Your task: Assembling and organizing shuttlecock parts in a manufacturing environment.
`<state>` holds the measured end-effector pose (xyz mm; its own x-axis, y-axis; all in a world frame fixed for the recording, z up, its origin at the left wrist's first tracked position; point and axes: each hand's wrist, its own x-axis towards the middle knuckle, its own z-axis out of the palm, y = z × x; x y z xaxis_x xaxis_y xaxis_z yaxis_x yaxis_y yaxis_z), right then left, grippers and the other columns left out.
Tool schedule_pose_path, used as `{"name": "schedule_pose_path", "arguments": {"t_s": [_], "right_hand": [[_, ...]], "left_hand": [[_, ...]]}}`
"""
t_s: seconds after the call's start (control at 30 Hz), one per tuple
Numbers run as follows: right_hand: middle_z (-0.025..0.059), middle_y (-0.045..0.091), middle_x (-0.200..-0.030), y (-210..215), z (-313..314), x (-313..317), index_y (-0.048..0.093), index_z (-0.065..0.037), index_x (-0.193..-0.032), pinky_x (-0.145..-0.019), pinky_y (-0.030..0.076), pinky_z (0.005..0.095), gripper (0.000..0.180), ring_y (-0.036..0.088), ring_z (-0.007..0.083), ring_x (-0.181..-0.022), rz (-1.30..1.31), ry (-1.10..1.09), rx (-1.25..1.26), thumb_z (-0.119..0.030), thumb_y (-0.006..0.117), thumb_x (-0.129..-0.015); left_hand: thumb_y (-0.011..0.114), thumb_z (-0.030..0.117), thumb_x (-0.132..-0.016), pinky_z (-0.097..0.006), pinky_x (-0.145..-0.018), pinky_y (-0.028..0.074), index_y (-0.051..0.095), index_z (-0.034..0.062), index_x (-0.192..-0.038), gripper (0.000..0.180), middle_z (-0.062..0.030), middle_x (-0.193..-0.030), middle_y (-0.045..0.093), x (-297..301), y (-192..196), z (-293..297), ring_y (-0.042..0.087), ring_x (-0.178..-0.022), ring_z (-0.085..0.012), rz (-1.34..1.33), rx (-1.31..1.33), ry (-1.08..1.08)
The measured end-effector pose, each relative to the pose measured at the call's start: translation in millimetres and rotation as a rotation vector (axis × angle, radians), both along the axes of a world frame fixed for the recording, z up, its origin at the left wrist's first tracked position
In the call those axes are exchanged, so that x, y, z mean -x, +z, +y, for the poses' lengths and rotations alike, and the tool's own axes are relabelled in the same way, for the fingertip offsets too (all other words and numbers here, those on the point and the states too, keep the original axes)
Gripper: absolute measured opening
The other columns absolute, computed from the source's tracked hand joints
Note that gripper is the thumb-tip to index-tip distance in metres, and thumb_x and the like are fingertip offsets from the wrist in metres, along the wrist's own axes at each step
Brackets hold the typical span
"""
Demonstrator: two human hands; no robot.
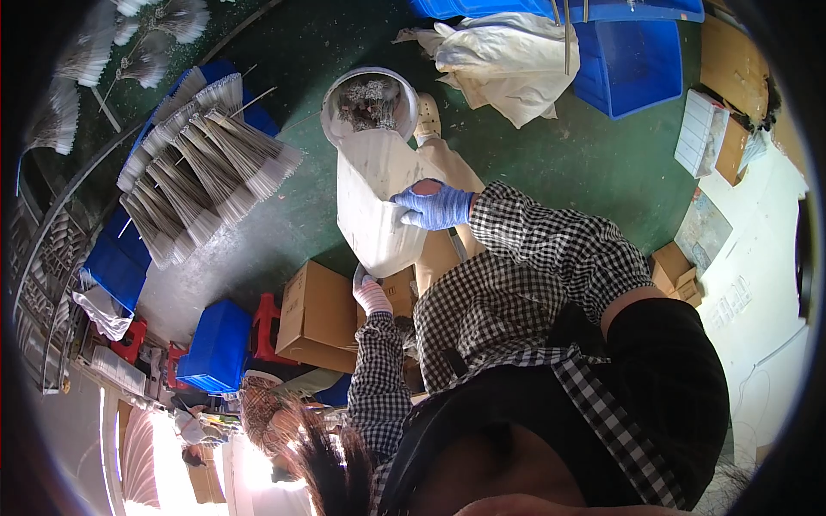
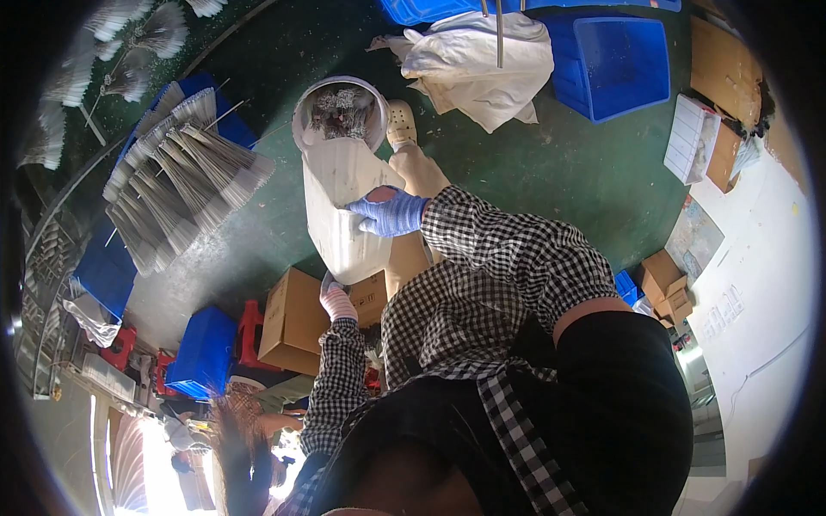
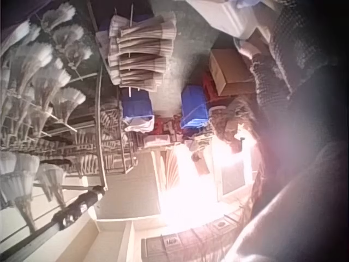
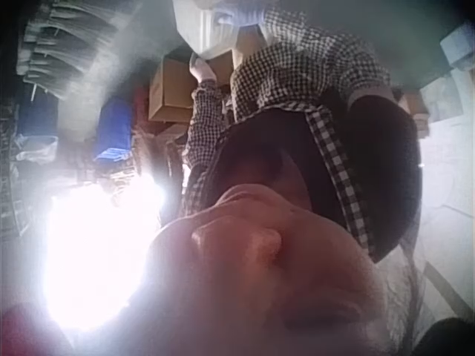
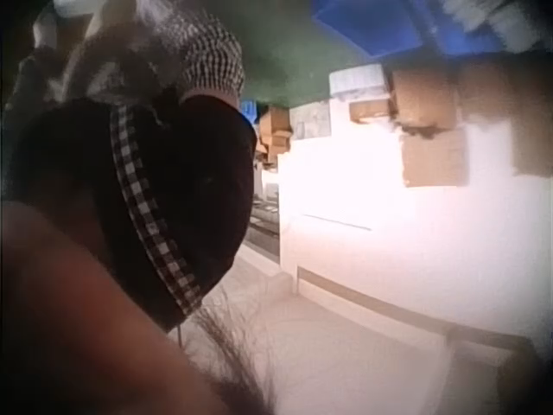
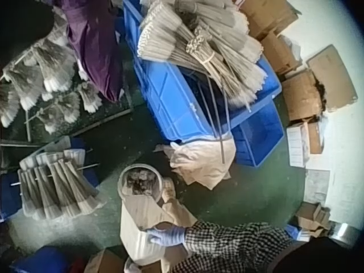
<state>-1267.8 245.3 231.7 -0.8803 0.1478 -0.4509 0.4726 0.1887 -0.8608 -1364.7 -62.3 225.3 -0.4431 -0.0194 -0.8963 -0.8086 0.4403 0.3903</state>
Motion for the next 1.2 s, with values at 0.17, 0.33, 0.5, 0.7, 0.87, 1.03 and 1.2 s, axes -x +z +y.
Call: {"name": "schedule_pose_path", "arguments": {"t_s": [0.17,0.33,0.5,0.7,0.87,1.03,1.2], "right_hand": [[0.0176,0.068,-0.106,-6.7,8.8,-1.3,0.060,-0.004,-0.125,-0.088,0.051,0.0429,0.042,0.065,0.0342,-0.101,-0.051,0.015,0.018,-0.024,0.065,-0.088],[0.0159,0.069,-0.104,-17.8,9.8,-9.6,0.055,-0.011,-0.133,-0.086,0.052,0.0432,0.048,0.066,0.0336,-0.098,-0.012,-0.003,-0.014,-0.024,0.064,-0.088],[0.0176,0.068,-0.108,-22.2,10.6,-10.9,0.055,-0.008,-0.132,-0.089,0.050,0.0436,0.049,0.065,0.0344,-0.101,-0.003,-0.049,-0.013,-0.025,0.065,-0.087],[0.0184,0.067,-0.111,-20.3,15.5,-12.1,0.055,-0.007,-0.132,-0.091,0.050,0.0438,0.050,0.064,0.0349,-0.104,-0.024,-0.051,-0.004,-0.025,0.065,-0.087],[0.0187,0.067,-0.111,-17.7,21.4,-8.4,0.055,-0.007,-0.132,-0.092,0.050,0.0439,0.051,0.064,0.0355,-0.104,-0.104,-0.028,0.035,-0.026,0.066,-0.087],[0.0189,0.067,-0.112,-25.7,22.9,-17.2,0.054,-0.007,-0.134,-0.092,0.050,0.0439,0.052,0.064,0.0354,-0.104,-0.088,-0.054,0.024,-0.026,0.066,-0.086],[0.0183,0.067,-0.114,-29.5,23.1,-15.1,0.051,-0.010,-0.138,-0.093,0.049,0.0436,0.056,0.064,0.0347,-0.106,-0.049,-0.091,0.048,-0.026,0.067,-0.086]], "left_hand": [[0.038,-0.004,-0.093,-0.031,-0.089,0.054,0.057,-0.0034,-0.130,0.041,-0.0151,-0.115,0.067,2.7,-0.6,13.9,0.066,-0.097,-0.0204,0.010,0.025,-0.022],[0.043,-0.004,-0.091,-0.033,-0.092,0.051,0.055,-0.0053,-0.131,0.042,-0.0155,-0.118,0.066,8.3,1.6,22.7,0.063,-0.100,-0.0222,-0.024,-0.011,-0.035],[0.044,-0.004,-0.091,-0.031,-0.089,0.051,0.057,-0.0046,-0.130,0.041,-0.0142,-0.115,0.067,11.0,3.6,27.6,0.064,-0.097,-0.0207,-0.005,0.006,-0.059],[0.044,-0.005,-0.090,-0.029,-0.087,0.052,0.058,-0.0051,-0.129,0.042,-0.0126,-0.114,0.067,15.2,8.8,39.5,0.064,-0.095,-0.0186,-0.038,0.079,-0.060],[0.043,-0.005,-0.090,-0.027,-0.085,0.052,0.057,-0.0060,-0.129,0.041,-0.0118,-0.112,0.068,18.8,8.8,36.9,0.063,-0.093,-0.0173,-0.034,0.031,-0.057],[0.044,-0.006,-0.091,-0.027,-0.084,0.052,0.057,-0.0059,-0.129,0.040,-0.0119,-0.112,0.068,14.4,8.9,44.8,0.063,-0.091,-0.0172,0.008,0.047,-0.136],[0.044,-0.007,-0.090,-0.027,-0.082,0.052,0.057,-0.0065,-0.129,0.041,-0.0119,-0.110,0.068,17.4,9.2,42.0,0.063,-0.088,-0.0163,-0.008,0.026,-0.093]]}}
